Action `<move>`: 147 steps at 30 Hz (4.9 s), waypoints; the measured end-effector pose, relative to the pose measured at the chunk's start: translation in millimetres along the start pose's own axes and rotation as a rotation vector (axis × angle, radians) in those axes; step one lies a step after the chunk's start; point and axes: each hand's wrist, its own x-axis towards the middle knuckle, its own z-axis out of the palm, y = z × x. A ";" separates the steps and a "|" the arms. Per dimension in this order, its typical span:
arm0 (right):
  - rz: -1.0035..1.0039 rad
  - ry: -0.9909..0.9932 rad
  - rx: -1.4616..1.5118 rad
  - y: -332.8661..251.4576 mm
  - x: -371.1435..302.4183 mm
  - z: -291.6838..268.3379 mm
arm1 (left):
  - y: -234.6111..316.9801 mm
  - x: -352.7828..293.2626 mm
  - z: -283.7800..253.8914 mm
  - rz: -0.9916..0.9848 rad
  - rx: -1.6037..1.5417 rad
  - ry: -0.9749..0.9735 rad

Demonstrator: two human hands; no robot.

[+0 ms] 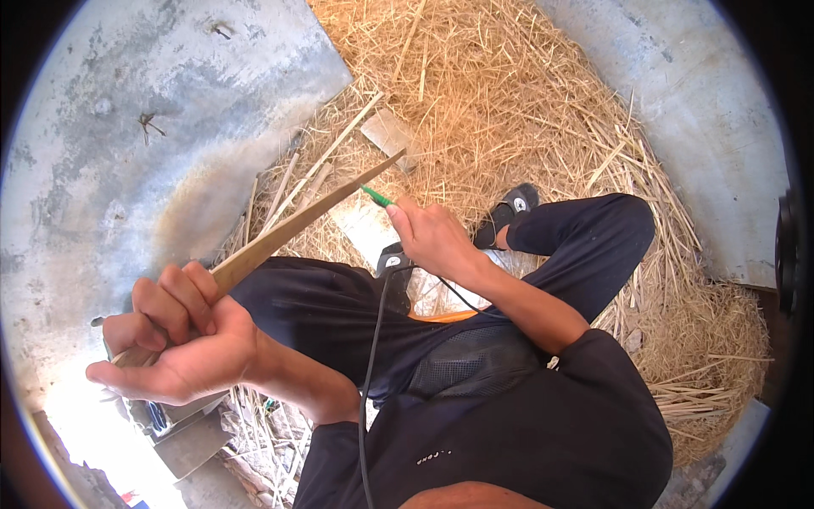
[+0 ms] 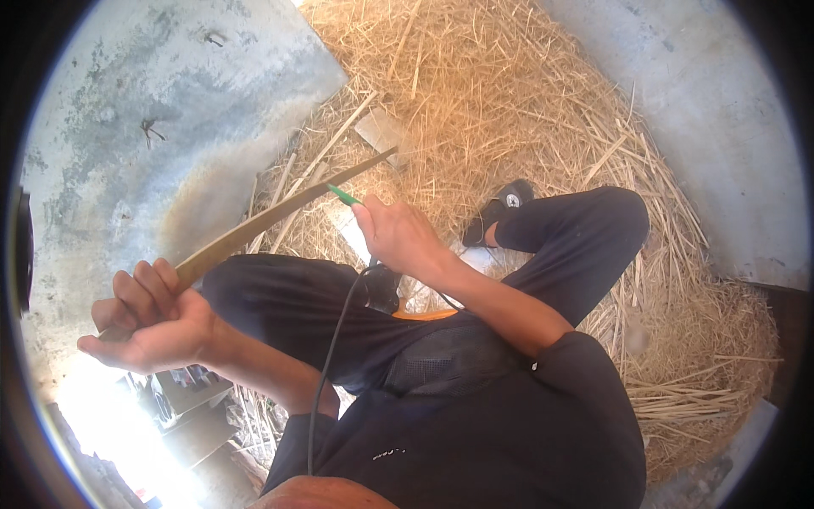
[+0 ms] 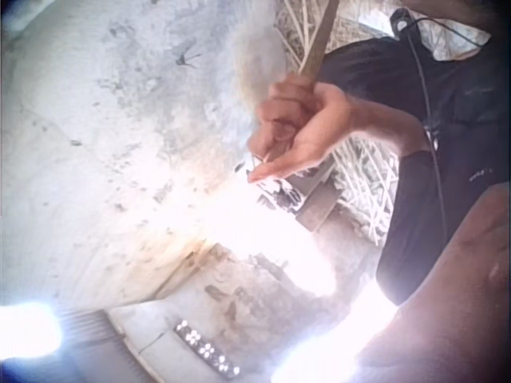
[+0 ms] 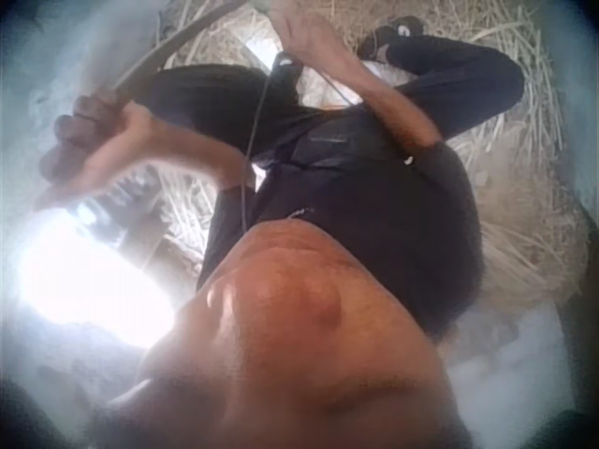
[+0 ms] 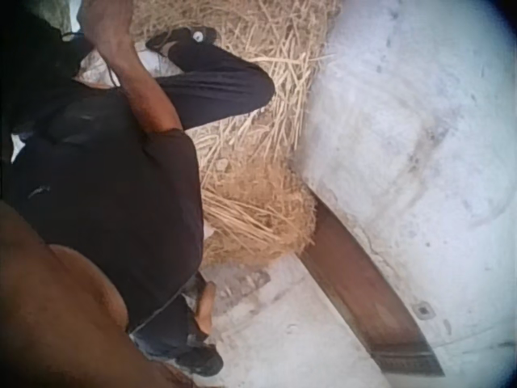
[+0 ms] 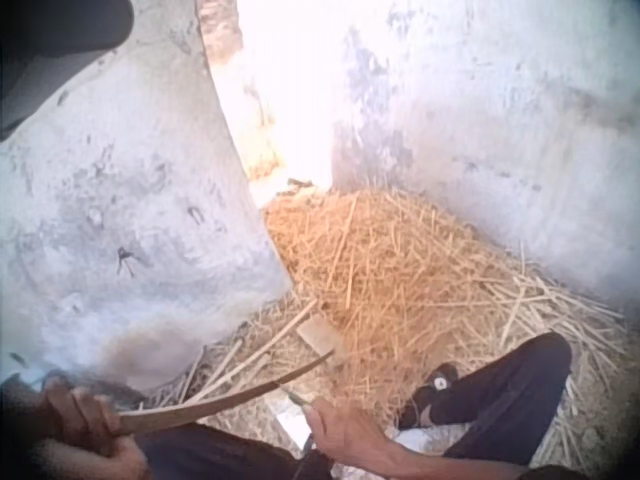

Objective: The person shaves and splits a long bamboo stick into thin strips using a hand-held cutter.

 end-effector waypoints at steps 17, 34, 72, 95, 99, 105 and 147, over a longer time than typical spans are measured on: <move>0.137 -0.029 -0.136 17.5 8.8 -0.7 | -0.2 -3.9 10.8 0.042 -0.011 0.009; -0.129 0.078 0.353 55.6 11.0 21.6 | -1.4 -2.4 7.7 0.063 0.085 0.048; -0.037 0.056 0.178 67.4 20.5 39.4 | 1.3 -16.3 16.7 0.008 0.050 0.082; -0.131 0.060 0.059 71.7 25.5 32.7 | 3.3 -20.8 8.7 -0.008 -0.046 -0.061; 0.137 -0.058 -0.105 80.2 30.1 33.3 | 5.2 -22.7 9.6 -0.025 -0.057 -0.071; -0.020 -0.031 0.069 83.8 30.8 36.5 | 0.6 -20.9 6.9 0.005 -0.101 -0.087; 0.032 -0.085 0.172 171.5 63.4 99.7 | -10.1 4.7 -10.8 0.046 0.057 0.144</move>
